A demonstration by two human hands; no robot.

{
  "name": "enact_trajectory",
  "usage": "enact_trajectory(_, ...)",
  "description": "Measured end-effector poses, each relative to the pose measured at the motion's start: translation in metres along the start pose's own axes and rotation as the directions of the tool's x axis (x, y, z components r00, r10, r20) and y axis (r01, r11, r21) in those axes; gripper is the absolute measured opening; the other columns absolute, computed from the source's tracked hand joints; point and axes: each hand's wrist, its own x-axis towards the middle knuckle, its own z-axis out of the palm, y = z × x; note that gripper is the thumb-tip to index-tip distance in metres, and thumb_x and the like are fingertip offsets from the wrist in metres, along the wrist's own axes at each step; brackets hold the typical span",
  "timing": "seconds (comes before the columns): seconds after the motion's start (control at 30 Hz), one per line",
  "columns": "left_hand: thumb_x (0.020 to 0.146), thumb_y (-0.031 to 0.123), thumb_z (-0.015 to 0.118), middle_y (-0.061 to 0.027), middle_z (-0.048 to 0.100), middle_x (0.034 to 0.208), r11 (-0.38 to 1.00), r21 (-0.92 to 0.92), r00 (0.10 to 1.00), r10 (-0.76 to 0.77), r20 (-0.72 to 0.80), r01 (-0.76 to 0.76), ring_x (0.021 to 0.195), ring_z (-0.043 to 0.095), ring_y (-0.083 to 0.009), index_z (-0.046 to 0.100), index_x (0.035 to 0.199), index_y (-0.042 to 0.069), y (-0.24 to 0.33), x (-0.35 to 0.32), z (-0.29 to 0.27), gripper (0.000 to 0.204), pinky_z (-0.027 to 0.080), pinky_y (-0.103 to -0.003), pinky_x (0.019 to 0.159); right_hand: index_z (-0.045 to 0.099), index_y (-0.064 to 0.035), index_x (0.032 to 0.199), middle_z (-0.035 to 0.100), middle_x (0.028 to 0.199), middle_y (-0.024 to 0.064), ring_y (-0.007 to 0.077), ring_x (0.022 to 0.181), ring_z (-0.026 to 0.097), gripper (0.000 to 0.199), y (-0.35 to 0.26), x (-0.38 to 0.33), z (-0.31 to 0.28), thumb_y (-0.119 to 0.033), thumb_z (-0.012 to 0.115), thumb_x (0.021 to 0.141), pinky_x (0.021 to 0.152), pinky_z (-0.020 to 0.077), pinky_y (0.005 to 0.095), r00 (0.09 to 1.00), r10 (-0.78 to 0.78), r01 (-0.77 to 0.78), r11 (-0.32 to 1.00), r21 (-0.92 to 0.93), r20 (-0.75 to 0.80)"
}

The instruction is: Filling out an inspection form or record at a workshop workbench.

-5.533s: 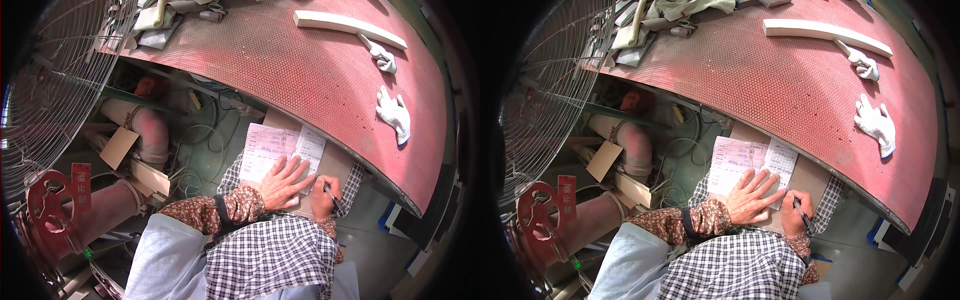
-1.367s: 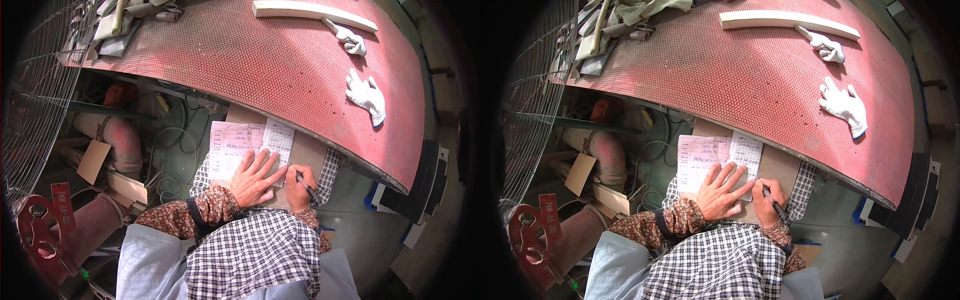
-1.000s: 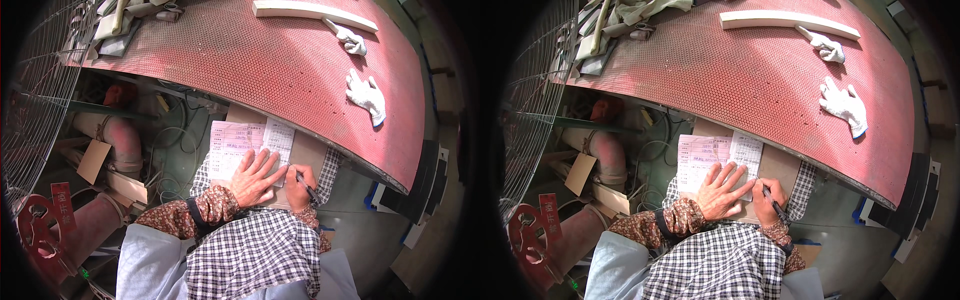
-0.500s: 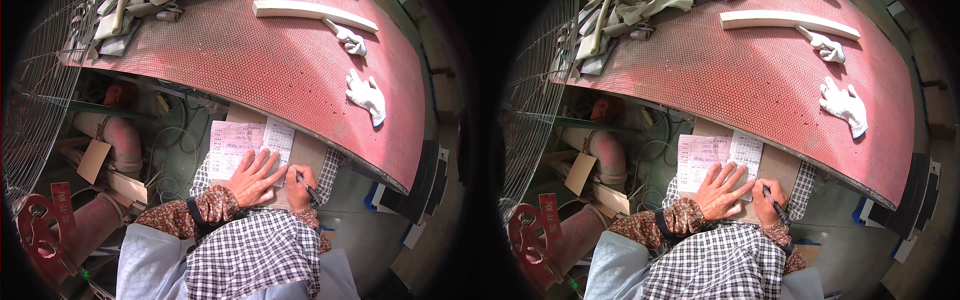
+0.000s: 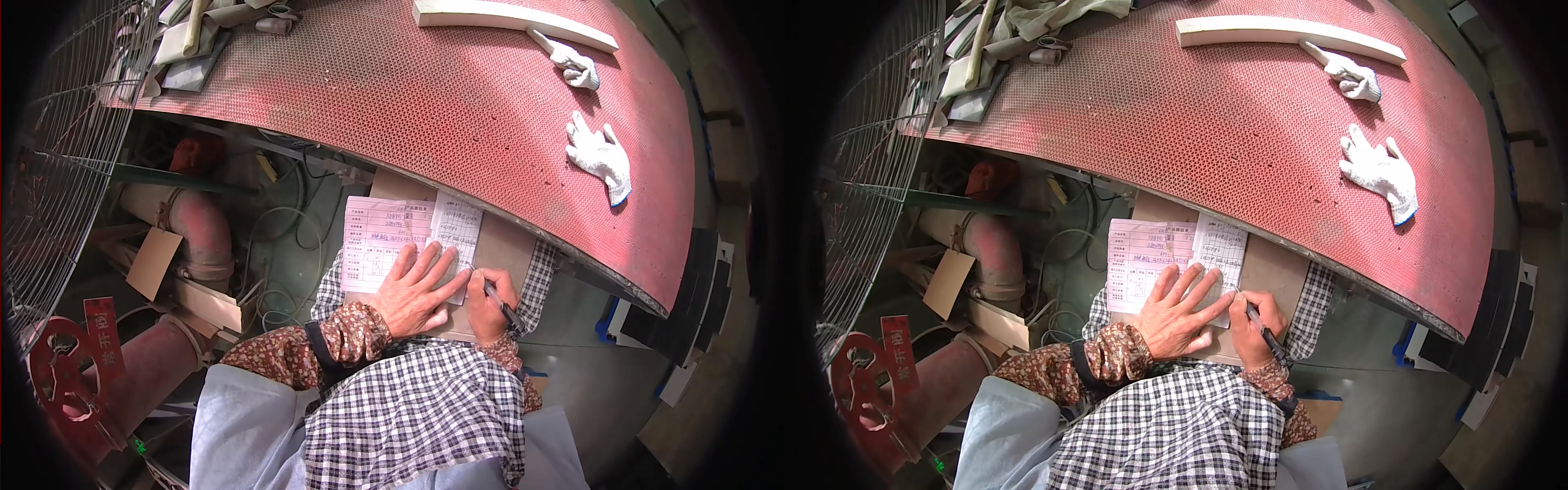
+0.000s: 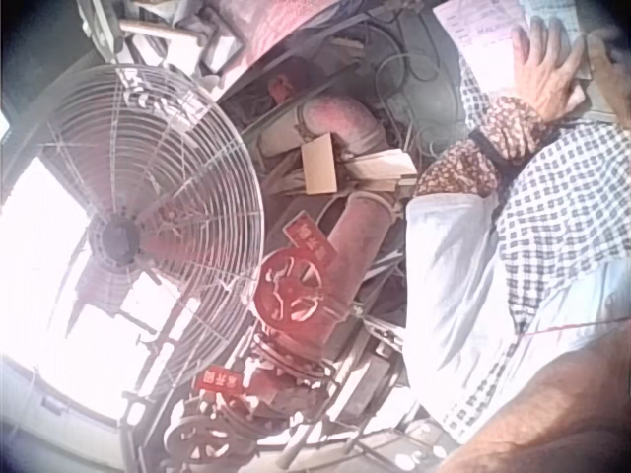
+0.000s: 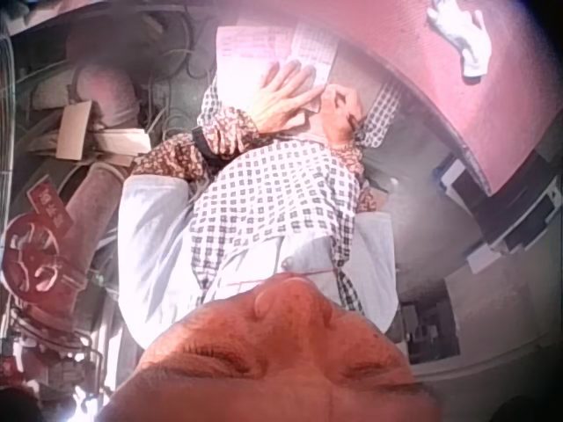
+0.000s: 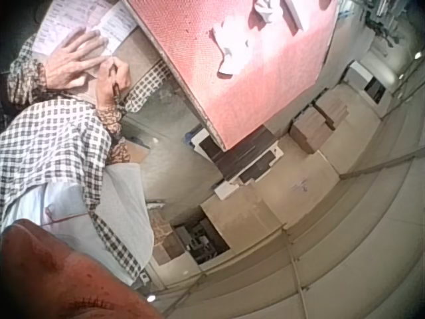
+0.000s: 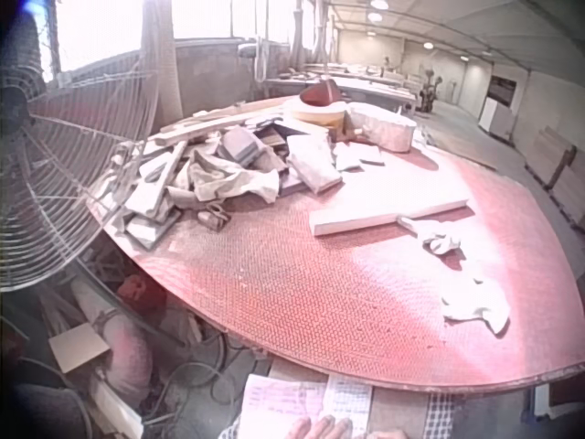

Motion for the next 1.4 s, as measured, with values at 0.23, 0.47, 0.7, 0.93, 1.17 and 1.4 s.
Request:
enact_trajectory(0.23, 0.084, 0.043, 0.066, -0.0125, 0.038, 0.159, 1.000, -0.001, 1.000, -0.001, 0.026, 0.001, 0.146, 0.036, -0.0366, 0.044, 0.153, 0.027, -0.0007, 0.0008, -0.0001, 0.075, 0.022, -0.060, 0.121, 0.063, -0.0015, 0.090, 0.065, 0.072, 0.0126, 0.0258, 0.060, 0.064, 0.013, 0.0014, -0.0001, 0.0008, -0.012, 0.071, 0.090, 0.056, 0.0500, 0.0379, 1.000, -0.005, 0.005, 1.000, 0.005, -0.017)
enact_trajectory(0.47, 0.084, 0.043, 0.066, -0.0129, 0.040, 0.158, 1.000, 0.010, 0.999, 0.006, 0.040, -0.007, 0.145, 0.037, -0.0369, 0.042, 0.155, 0.027, -0.0002, 0.0024, -0.0017, 0.076, 0.023, -0.061, 0.120, 0.063, -0.0015, 0.090, 0.065, 0.071, 0.0114, 0.0228, 0.059, 0.063, 0.012, 0.0029, -0.0013, 0.0009, -0.011, 0.071, 0.089, 0.056, 0.0496, 0.0360, 0.999, 0.001, 0.000, 0.999, 0.035, -0.045)
enact_trajectory(0.7, 0.083, 0.045, 0.065, -0.0133, 0.039, 0.158, 1.000, 0.008, 1.000, 0.019, 0.012, -0.019, 0.145, 0.037, -0.0366, 0.038, 0.157, 0.027, -0.0013, 0.0014, -0.0005, 0.081, 0.022, -0.061, 0.119, 0.062, -0.0013, 0.090, 0.063, 0.071, 0.0100, 0.0198, 0.059, 0.061, 0.011, 0.0060, -0.0015, 0.0004, -0.010, 0.069, 0.090, 0.055, 0.0487, 0.0341, 0.998, -0.035, 0.037, 0.999, 0.038, -0.045)
enact_trajectory(0.93, 0.082, 0.045, 0.065, -0.0157, 0.038, 0.159, 0.999, -0.007, 0.999, 0.031, -0.007, -0.031, 0.143, 0.040, -0.0380, 0.038, 0.157, 0.024, -0.0024, 0.0007, -0.0022, 0.082, 0.025, -0.062, 0.117, 0.061, -0.0002, 0.089, 0.062, 0.078, 0.0049, 0.0118, 0.068, 0.055, 0.013, 0.0074, -0.0067, -0.0002, -0.011, 0.066, 0.092, 0.062, 0.0473, 0.0303, 0.998, 0.056, -0.056, 0.998, 0.035, -0.016)
enact_trajectory(1.17, 0.080, 0.044, 0.068, -0.0160, 0.037, 0.159, 0.999, -0.034, 1.000, 0.025, -0.018, -0.026, 0.143, 0.039, -0.0385, 0.037, 0.157, 0.024, -0.0016, 0.0010, -0.0003, 0.086, 0.027, -0.062, 0.116, 0.062, -0.0012, 0.088, 0.064, 0.071, 0.0092, 0.0194, 0.060, 0.061, 0.015, 0.0073, -0.0034, 0.0009, -0.014, 0.069, 0.090, 0.057, 0.0491, 0.0347, 0.998, -0.001, 0.001, 1.000, 0.010, -0.062)
enact_trajectory(1.4, 0.079, 0.044, 0.069, -0.0155, 0.035, 0.161, 0.999, -0.043, 1.000, 0.020, -0.022, -0.021, 0.146, 0.036, -0.0391, 0.036, 0.157, 0.024, -0.0011, 0.0003, 0.0037, 0.087, 0.026, -0.064, 0.116, 0.061, -0.0005, 0.088, 0.061, 0.074, 0.0060, 0.0144, 0.064, 0.055, 0.013, 0.0038, -0.0045, -0.0008, -0.012, 0.066, 0.091, 0.060, 0.0470, 0.0317, 0.998, 0.047, -0.045, 0.998, 0.036, -0.041)
